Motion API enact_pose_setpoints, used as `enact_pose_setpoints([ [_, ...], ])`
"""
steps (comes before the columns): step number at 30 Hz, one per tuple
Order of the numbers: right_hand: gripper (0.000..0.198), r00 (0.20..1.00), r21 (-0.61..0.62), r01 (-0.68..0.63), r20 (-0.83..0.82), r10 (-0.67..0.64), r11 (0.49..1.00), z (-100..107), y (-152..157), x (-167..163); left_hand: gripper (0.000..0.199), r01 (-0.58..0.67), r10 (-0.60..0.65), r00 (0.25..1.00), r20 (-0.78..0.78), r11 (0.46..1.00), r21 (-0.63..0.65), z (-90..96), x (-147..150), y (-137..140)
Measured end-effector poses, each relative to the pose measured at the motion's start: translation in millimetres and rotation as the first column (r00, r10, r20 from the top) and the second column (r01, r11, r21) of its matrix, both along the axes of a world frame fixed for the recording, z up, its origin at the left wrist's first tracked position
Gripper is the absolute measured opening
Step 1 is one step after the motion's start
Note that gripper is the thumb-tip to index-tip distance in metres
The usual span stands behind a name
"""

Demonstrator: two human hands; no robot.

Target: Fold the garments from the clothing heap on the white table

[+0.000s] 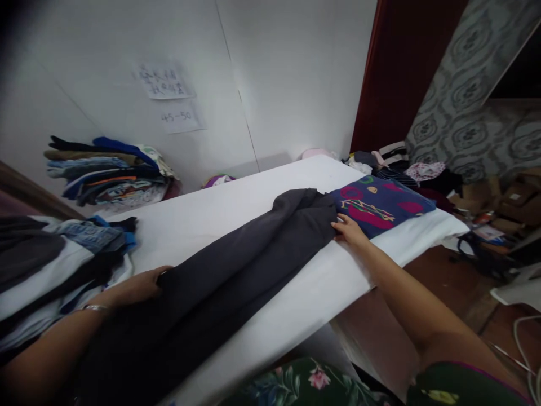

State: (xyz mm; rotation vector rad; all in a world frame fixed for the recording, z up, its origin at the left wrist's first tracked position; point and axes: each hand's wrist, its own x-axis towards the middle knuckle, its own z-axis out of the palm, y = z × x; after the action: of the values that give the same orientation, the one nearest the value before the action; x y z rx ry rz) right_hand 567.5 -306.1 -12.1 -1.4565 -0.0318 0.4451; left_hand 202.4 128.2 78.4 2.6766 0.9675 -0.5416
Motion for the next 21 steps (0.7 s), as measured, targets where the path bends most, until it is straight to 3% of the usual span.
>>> enact_pose_setpoints([
  [3,0.051,0.980,-0.009,0.092,0.176,-0.089,0.996,-7,3,-6,0.068,0.027,-0.053,0.981,0.186,0.990,0.140,-1.0,-3,-30],
  [5,0.052,0.924,-0.059,0.126,0.369,-0.096,0.990,-11,-1,-13,0.053,0.096,-0.162,0.905,0.394,0.979,0.181,-6.5,-2,-62],
  [8,0.052,0.721,-0.240,0.111,0.688,0.088,0.964,-16,-12,-27,0.039,0.272,-0.319,0.764,0.561,0.947,0.169,-20.6,0,-118],
  [11,0.051,0.477,-0.447,0.049,0.796,0.372,0.893,-18,-22,-36,0.039,0.417,-0.463,0.701,0.543,0.883,0.216,-34.7,0,-156],
  [13,0.051,0.362,-0.537,0.026,0.791,0.492,0.843,-17,-22,-35,0.042,0.431,-0.510,0.690,0.513,0.859,0.275,-41.1,0,-166],
  [15,0.050,0.300,-0.591,0.029,0.774,0.557,0.806,-13,-17,-28,0.043,0.421,-0.533,0.684,0.498,0.846,0.326,-45.1,0,-168],
  [21,0.050,0.289,-0.626,0.082,0.760,0.583,0.776,0,13,-2,0.029,0.436,-0.564,0.671,0.480,0.825,0.360,-55.1,-2,-162],
])
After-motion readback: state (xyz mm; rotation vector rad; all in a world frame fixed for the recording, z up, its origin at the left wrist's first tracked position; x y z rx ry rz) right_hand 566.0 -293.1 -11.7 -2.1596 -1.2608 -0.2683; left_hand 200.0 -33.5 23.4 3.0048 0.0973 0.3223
